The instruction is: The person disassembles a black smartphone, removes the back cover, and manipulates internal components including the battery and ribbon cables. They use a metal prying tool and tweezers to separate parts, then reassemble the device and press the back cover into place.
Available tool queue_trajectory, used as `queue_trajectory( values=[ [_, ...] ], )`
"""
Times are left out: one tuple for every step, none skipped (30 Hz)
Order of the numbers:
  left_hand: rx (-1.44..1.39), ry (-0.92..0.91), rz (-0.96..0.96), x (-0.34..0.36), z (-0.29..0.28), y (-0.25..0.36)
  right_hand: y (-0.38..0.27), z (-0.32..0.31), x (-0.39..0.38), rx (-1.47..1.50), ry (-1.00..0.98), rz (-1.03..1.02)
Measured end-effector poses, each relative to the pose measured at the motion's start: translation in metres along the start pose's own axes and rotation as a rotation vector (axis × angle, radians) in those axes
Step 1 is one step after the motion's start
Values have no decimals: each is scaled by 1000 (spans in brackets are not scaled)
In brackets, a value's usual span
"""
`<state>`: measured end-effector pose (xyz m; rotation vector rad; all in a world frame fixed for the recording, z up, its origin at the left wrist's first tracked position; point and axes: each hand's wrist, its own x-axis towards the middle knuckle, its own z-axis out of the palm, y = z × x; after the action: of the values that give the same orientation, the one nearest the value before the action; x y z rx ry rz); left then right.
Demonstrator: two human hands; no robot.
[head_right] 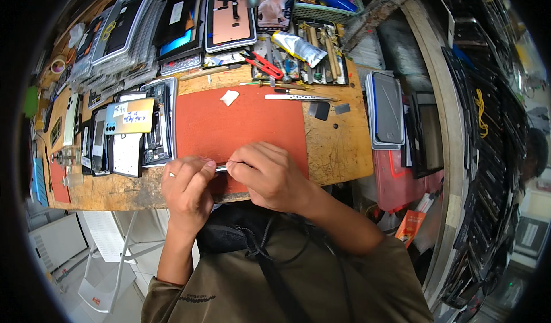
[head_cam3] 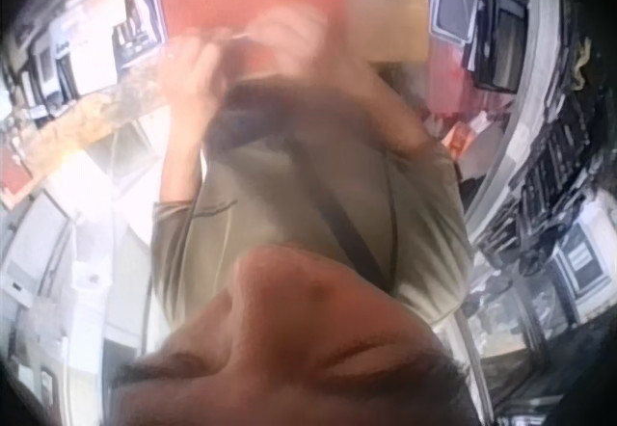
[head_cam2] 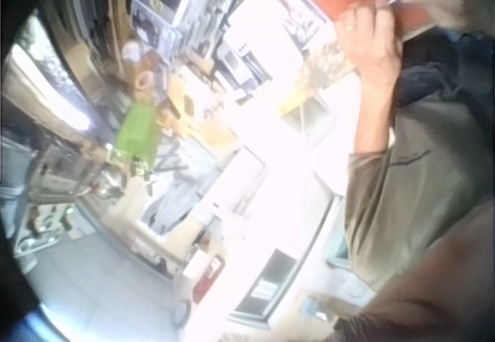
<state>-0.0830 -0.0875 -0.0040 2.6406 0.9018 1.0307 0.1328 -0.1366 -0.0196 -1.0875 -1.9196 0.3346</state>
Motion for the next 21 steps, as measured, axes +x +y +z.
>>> queue_trajectory(
  values=[
    [14, -7, 7, 3, -1, 1, 0, 0, 0, 16, 6, 15],
    [31, -10, 13, 5, -2, 1, 0, 0, 0, 32, 12, 25],
    [32, -34, -17, 6, -3, 3, 0, 0, 0, 51, 44, 35],
    [11, -52, -39, 5, -5, 5, 0, 0, -1, 72, 75, 45],
    [-7, -72, -65, 3, -8, 7, -1, 1, -2, 96, 105, 55],
    [-26, -91, -90, 3, -9, 8, -1, -1, -5, 110, 125, 89],
    [-18, -79, -85, 3, -8, 8, 0, -3, -9, 124, 145, 123],
    [-9, -68, -81, 3, -7, 9, 0, -4, -13, 141, 165, 157],
    [0, -58, -77, 4, -6, 10, 1, -4, -15, 149, 168, 156],
    [20, -54, -51, 7, -6, 12, 2, -4, -17, 157, 170, 156],
    [39, -50, -25, 12, -6, 15, 4, -5, -18, 164, 172, 155],
    [58, -46, 1, 16, -4, 18, 5, -4, -17, 137, 165, 116],
    [51, -43, 17, 18, 2, 20, 7, -3, -14, 109, 158, 77],
    [45, -38, 30, 18, 10, 22, 8, -4, -12, 82, 148, 38],
    [38, -33, 43, 19, 14, 23, 7, -5, -12, 99, 155, 54],
    [33, -47, 24, 18, 13, 24, 5, -6, -11, 115, 161, 70],
    [24, -60, 8, 17, 13, 24, 5, -7, -12, 127, 169, 88],
    [15, -73, -9, 17, 12, 24, 2, -9, -12, 133, 197, 137],
    [16, -68, -2, 16, 12, 24, -1, -10, -13, 139, 226, 185],
    [19, -63, 3, 17, 12, 24, -3, -11, -13, 147, 251, 232],
    [22, -58, 7, 17, 12, 25, -1, -13, -16, 156, 251, 224]
  ],
)
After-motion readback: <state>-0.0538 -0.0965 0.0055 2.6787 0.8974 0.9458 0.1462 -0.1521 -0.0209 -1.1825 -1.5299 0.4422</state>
